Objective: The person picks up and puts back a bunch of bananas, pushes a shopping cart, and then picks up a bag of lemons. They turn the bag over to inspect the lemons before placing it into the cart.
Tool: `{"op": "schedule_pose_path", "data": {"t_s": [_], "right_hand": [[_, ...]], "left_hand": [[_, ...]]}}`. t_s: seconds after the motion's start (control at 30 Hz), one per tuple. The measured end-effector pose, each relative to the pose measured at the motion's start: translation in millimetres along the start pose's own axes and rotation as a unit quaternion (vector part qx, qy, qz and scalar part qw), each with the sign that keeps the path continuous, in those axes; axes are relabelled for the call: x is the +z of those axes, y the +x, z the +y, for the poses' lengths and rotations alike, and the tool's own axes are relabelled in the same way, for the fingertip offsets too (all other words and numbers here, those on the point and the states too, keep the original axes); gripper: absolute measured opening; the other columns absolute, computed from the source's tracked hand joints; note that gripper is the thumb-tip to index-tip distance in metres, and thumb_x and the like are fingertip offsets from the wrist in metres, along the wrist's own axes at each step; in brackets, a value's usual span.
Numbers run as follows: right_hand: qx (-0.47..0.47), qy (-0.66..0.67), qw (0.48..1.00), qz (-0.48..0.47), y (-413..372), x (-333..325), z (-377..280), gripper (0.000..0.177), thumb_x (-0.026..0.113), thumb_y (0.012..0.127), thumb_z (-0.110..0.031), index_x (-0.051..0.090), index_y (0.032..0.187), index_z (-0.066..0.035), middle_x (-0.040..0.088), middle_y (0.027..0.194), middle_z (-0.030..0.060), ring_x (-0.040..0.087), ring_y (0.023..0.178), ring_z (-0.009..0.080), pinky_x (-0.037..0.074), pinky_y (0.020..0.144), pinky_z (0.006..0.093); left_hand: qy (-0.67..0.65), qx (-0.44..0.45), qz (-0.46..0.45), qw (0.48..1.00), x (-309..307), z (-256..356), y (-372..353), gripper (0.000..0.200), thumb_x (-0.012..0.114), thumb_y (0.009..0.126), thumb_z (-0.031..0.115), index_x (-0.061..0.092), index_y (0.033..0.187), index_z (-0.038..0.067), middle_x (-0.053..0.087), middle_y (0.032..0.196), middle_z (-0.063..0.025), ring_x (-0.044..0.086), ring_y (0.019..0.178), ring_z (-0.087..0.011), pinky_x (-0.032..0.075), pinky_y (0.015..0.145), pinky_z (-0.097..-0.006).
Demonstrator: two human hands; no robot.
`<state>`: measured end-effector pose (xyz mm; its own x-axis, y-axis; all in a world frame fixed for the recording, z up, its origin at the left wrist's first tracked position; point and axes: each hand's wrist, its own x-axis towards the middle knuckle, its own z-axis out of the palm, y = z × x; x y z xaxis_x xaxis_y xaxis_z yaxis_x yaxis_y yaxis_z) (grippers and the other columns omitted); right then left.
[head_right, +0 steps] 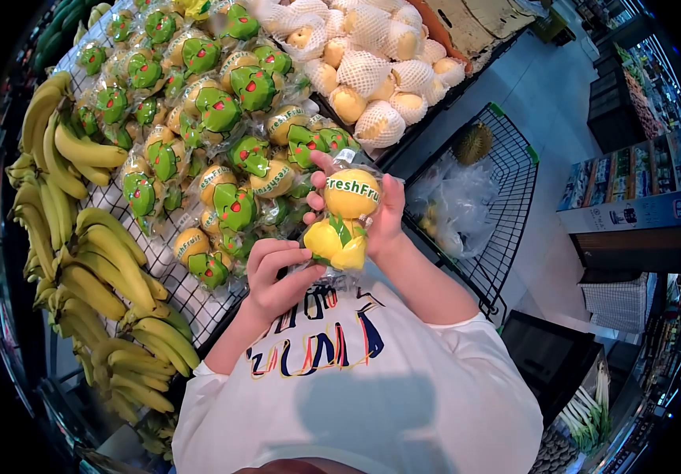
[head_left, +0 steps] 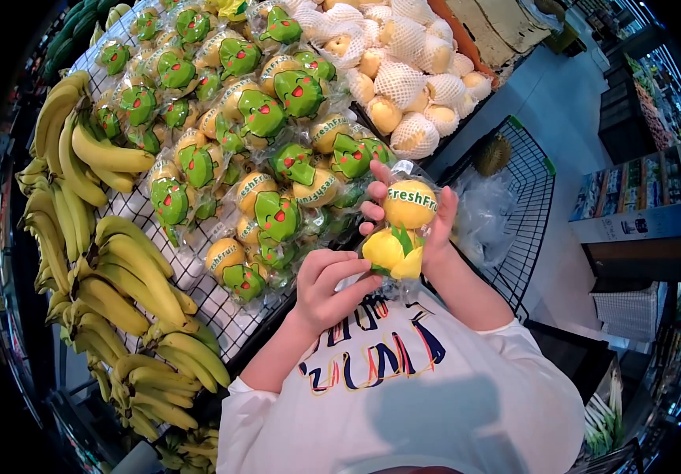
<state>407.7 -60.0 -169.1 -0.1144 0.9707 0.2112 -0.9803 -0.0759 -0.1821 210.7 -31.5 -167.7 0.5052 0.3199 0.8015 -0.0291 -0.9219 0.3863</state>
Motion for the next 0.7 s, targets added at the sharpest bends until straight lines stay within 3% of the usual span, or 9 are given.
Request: {"op": "schedule_pose_path", "data": {"t_s": [0.1, 0.2, 0.27, 0.33, 0.4, 0.47, 0.53, 0.7], "right_hand": [[-0.002, 0.008, 1.0, 0.005, -2.1, -1.7, -4.7, 0.103, 0.069, 0.08, -0.061, 0.025, 0.153, -0.004, 0.052, 0.122, 0.0075, 0.052, 0.103, 0.0233, 0.044, 0.095, 0.0434], [-0.001, 0.028, 1.0, -0.006, -5.4, -3.8, -6.6, 0.102, 0.069, 0.081, -0.061, 0.025, 0.153, -0.004, 0.053, 0.121, 0.0083, 0.052, 0.102, 0.0233, 0.044, 0.095, 0.043], [0.005, 0.022, 1.0, -0.016, -6.0, -2.4, -6.6, 0.101, 0.068, 0.081, -0.06, 0.025, 0.153, -0.004, 0.053, 0.121, 0.0086, 0.052, 0.102, 0.0235, 0.044, 0.095, 0.0432], [0.013, 0.017, 0.999, -0.029, -6.5, -3.1, -6.4, 0.099, 0.067, 0.082, -0.06, 0.026, 0.152, -0.004, 0.053, 0.121, 0.0091, 0.052, 0.105, 0.0247, 0.043, 0.097, 0.0438], [0.02, 0.014, 0.999, -0.049, -6.3, -5.8, -5.5, 0.095, 0.065, 0.084, -0.059, 0.028, 0.152, -0.003, 0.054, 0.123, 0.0097, 0.053, 0.11, 0.0268, 0.042, 0.101, 0.0448], [0.008, -0.029, 0.999, -0.028, -7.6, -5.5, -3.4, 0.09, 0.061, 0.085, -0.06, 0.033, 0.149, -0.002, 0.055, 0.125, 0.0108, 0.052, 0.118, 0.0297, 0.039, 0.107, 0.0463], [0.0, -0.065, 0.998, -0.017, -8.5, -4.9, -3.1, 0.086, 0.058, 0.086, -0.061, 0.038, 0.146, -0.002, 0.056, 0.126, 0.012, 0.05, 0.125, 0.0321, 0.035, 0.112, 0.0475], [0.002, -0.09, 0.995, -0.039, -12.2, -6.1, -5.5, 0.08, 0.053, 0.087, -0.063, 0.049, 0.139, -0.002, 0.059, 0.13, 0.0131, 0.046, 0.133, 0.0349, 0.03, 0.117, 0.05]], "left_hand": [[-0.038, -0.043, -0.042, 0.997, -1.9, 3.0, 5.0, 0.029, 0.073, 0.064, 0.003, 0.07, 0.091, 0.014, 0.062, 0.11, -0.0037, 0.06, 0.1, -0.027, 0.049, 0.081, -0.0384], [-0.168, -0.133, -0.046, 0.976, -8.9, 10.6, 10.3, 0.031, 0.071, 0.063, 0.005, 0.068, 0.093, 0.01, 0.061, 0.111, -0.0083, 0.059, 0.104, -0.0299, 0.048, 0.087, -0.0413], [-0.252, -0.188, -0.001, 0.949, -5.8, 7.4, -2.2, 0.033, 0.073, 0.069, 0.01, 0.059, 0.098, 0.005, 0.057, 0.114, -0.0169, 0.057, 0.105, -0.0291, 0.047, 0.089, -0.0388], [-0.279, -0.268, 0.038, 0.921, -0.9, 7.4, -1.7, 0.034, 0.074, 0.073, 0.01, 0.054, 0.1, 0.005, 0.055, 0.111, -0.0156, 0.056, 0.099, -0.0255, 0.045, 0.088, -0.0347], [-0.331, -0.401, 0.043, 0.853, 5.2, 11.3, 6.6, 0.031, 0.073, 0.08, 0.01, 0.049, 0.099, 0.006, 0.053, 0.103, -0.0064, 0.053, 0.092, -0.016, 0.043, 0.087, -0.0303], [-0.353, -0.464, -0.061, 0.81, 4.3, 2.4, 5.9, 0.027, 0.072, 0.085, 0.013, 0.049, 0.098, 0.005, 0.055, 0.095, -0.0022, 0.052, 0.086, -0.0112, 0.044, 0.082, -0.0281], [-0.372, -0.487, -0.104, 0.783, 6.0, 2.5, 9.1, 0.024, 0.065, 0.096, 0.022, 0.05, 0.091, 0.004, 0.056, 0.08, 0.0004, 0.05, 0.074, -0.0086, 0.043, 0.071, -0.026], [-0.331, -0.465, -0.193, 0.798, 2.0, 6.9, 20.1, 0.027, 0.057, 0.1, 0.024, 0.051, 0.087, 0.001, 0.055, 0.075, -0.0048, 0.052, 0.071, -0.0118, 0.041, 0.065, -0.0289]]}}
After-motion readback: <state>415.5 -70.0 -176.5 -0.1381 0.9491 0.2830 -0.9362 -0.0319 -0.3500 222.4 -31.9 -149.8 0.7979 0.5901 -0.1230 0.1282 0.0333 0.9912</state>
